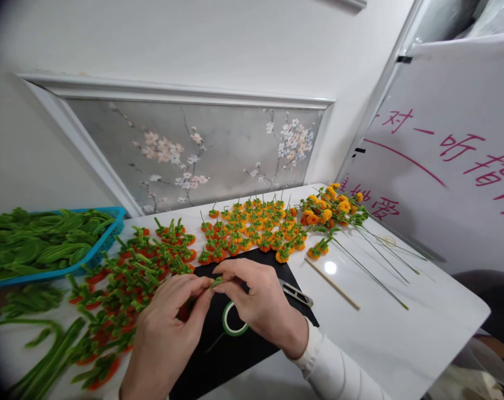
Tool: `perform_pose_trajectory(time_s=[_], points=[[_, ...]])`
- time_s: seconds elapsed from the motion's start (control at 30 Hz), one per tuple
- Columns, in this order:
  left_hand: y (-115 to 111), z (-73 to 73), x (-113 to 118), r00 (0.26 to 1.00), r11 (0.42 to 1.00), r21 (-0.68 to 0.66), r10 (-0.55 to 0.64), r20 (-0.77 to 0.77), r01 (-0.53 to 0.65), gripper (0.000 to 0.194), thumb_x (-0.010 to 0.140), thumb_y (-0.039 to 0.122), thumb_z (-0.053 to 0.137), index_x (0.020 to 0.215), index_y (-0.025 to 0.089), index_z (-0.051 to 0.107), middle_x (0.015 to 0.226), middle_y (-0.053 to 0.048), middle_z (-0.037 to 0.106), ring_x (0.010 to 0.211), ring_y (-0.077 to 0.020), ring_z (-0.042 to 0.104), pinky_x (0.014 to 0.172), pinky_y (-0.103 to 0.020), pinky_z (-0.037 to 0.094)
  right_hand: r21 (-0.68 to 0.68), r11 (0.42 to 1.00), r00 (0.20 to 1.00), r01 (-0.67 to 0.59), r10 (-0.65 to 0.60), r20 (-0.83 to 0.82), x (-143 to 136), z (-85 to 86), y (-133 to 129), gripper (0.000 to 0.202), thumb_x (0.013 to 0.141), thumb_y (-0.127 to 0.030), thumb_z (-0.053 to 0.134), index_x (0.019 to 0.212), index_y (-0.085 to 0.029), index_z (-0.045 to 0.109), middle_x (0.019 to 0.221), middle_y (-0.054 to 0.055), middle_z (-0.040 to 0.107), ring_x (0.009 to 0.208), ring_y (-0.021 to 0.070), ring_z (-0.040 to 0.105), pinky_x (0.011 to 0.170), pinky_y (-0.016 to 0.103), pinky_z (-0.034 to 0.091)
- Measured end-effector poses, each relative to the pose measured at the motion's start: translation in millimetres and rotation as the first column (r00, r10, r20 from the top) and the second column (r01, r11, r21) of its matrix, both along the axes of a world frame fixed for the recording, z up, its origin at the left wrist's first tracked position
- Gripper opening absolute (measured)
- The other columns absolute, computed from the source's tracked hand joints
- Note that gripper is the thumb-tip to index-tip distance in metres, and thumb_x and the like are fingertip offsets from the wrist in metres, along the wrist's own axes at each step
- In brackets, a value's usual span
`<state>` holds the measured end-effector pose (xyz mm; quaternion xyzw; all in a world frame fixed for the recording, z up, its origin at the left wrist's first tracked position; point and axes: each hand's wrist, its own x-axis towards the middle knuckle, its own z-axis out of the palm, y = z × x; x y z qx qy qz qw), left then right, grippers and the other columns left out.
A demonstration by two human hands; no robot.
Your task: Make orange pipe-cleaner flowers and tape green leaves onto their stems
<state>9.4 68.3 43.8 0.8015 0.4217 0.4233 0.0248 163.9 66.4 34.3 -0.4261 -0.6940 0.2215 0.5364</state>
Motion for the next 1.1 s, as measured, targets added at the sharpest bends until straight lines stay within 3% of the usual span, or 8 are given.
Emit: perform_pose_trajectory(time_s=[0.1, 0.27, 0.5, 0.67, 0.73, 0.8, 0.93, 1.1], points=[[0.7, -0.6, 0.3, 1.000, 0.999, -0.053, -0.011, -0.008, 0.011, 0.007, 0.083, 0.013, 0.055, 0.081, 0.019, 0.059, 0.077, -0.003, 0.063, 0.075, -0.0185, 0.057, 0.075, -0.035, 0.044, 0.045, 0.999, 0.997, -0.004, 0.001, 0.072, 4.8, 2.9, -0.7, 0.019, 0.081, -0.012, 0.060, 0.097, -0.020, 0.066, 0.075, 0.000, 0.066, 0.069, 0.0114, 0.060, 0.066, 0.021, 0.048], [-1.7, -0.3, 0.1, 0.998, 0.983, -0.176, -0.042, 0.043, 0.049, 0.012, 0.085, 0.016, 0.052, 0.074, 0.019, 0.057, 0.075, -0.002, 0.060, 0.073, -0.0173, 0.057, 0.068, -0.030, 0.044, -0.019, 0.999, 0.997, -0.038, 0.039, 0.059, 8.8, 4.3, -0.5, 0.021, 0.083, -0.014, 0.060, 0.100, -0.021, 0.068, 0.071, 0.000, 0.061, 0.064, 0.0110, 0.056, 0.061, 0.021, 0.045], [-0.3, 5.2, 0.7, 0.973, 0.874, -0.447, -0.107, 0.203, 0.189, 0.014, 0.086, 0.021, 0.050, 0.075, 0.021, 0.059, 0.076, 0.001, 0.061, 0.069, -0.0123, 0.059, 0.063, -0.020, 0.046, -0.092, 0.980, 0.985, -0.175, 0.175, -0.016, 17.9, 4.4, 6.0, 0.010, 0.081, -0.018, 0.063, 0.090, -0.020, 0.069, 0.074, 0.000, 0.063, 0.066, 0.0106, 0.056, 0.061, 0.021, 0.043], [0.6, 9.9, 0.2, 0.971, 0.805, -0.548, -0.144, 0.191, 0.227, 0.023, 0.089, 0.026, 0.044, 0.073, 0.020, 0.059, 0.068, 0.001, 0.062, 0.062, -0.0128, 0.059, 0.058, -0.021, 0.046, -0.055, 0.988, 0.987, -0.147, 0.151, 0.058, 18.0, 6.6, 5.2, 0.009, 0.084, -0.017, 0.060, 0.077, -0.018, 0.066, 0.070, 0.000, 0.061, 0.066, 0.0105, 0.055, 0.062, 0.021, 0.043], [0.4, 9.0, -1.4, 0.982, 0.821, -0.540, -0.133, 0.135, 0.185, 0.018, 0.088, 0.026, 0.047, 0.078, 0.021, 0.061, 0.073, 0.000, 0.065, 0.067, -0.0149, 0.062, 0.063, -0.024, 0.048, -0.022, 0.992, 0.987, -0.125, 0.126, 0.094, 16.2, 6.4, 3.7, 0.012, 0.085, -0.018, 0.057, 0.078, -0.018, 0.066, 0.071, 0.001, 0.060, 0.066, 0.0109, 0.055, 0.062, 0.022, 0.043], [0.7, 6.8, -2.9, 0.993, 0.874, -0.472, -0.084, 0.083, 0.113, 0.006, 0.081, 0.024, 0.057, 0.086, 0.023, 0.061, 0.081, 0.000, 0.068, 0.074, -0.0172, 0.064, 0.068, -0.028, 0.049, 0.012, 0.994, 0.987, -0.108, 0.106, 0.120, 14.2, 6.1, 2.1, 0.014, 0.087, -0.018, 0.054, 0.079, -0.018, 0.066, 0.072, 0.002, 0.059, 0.065, 0.0111, 0.055, 0.059, 0.022, 0.044], [2.6, 3.1, -4.5, 0.999, 0.955, -0.296, -0.018, 0.051, 0.032, 0.016, 0.073, 0.016, 0.064, 0.086, 0.026, 0.062, 0.077, 0.003, 0.069, 0.070, -0.0173, 0.064, 0.074, -0.032, 0.049, 0.080, 0.989, 0.979, -0.121, 0.106, 0.172, 11.9, 5.7, 1.7, 0.018, 0.088, -0.017, 0.051, 0.079, -0.019, 0.067, 0.074, 0.003, 0.063, 0.065, 0.0115, 0.056, 0.059, 0.022, 0.047], [2.7, 6.6, -7.1, 1.000, 0.924, -0.381, -0.018, 0.015, 0.023, 0.023, 0.072, 0.011, 0.062, 0.088, 0.027, 0.062, 0.072, 0.005, 0.071, 0.076, -0.0192, 0.067, 0.078, -0.034, 0.049, 0.188, 0.972, 0.955, -0.141, 0.084, 0.283, 16.3, 2.9, 5.4, 0.020, 0.089, -0.021, 0.053, 0.077, -0.021, 0.069, 0.079, 0.003, 0.065, 0.074, 0.0133, 0.058, 0.068, 0.025, 0.048]])
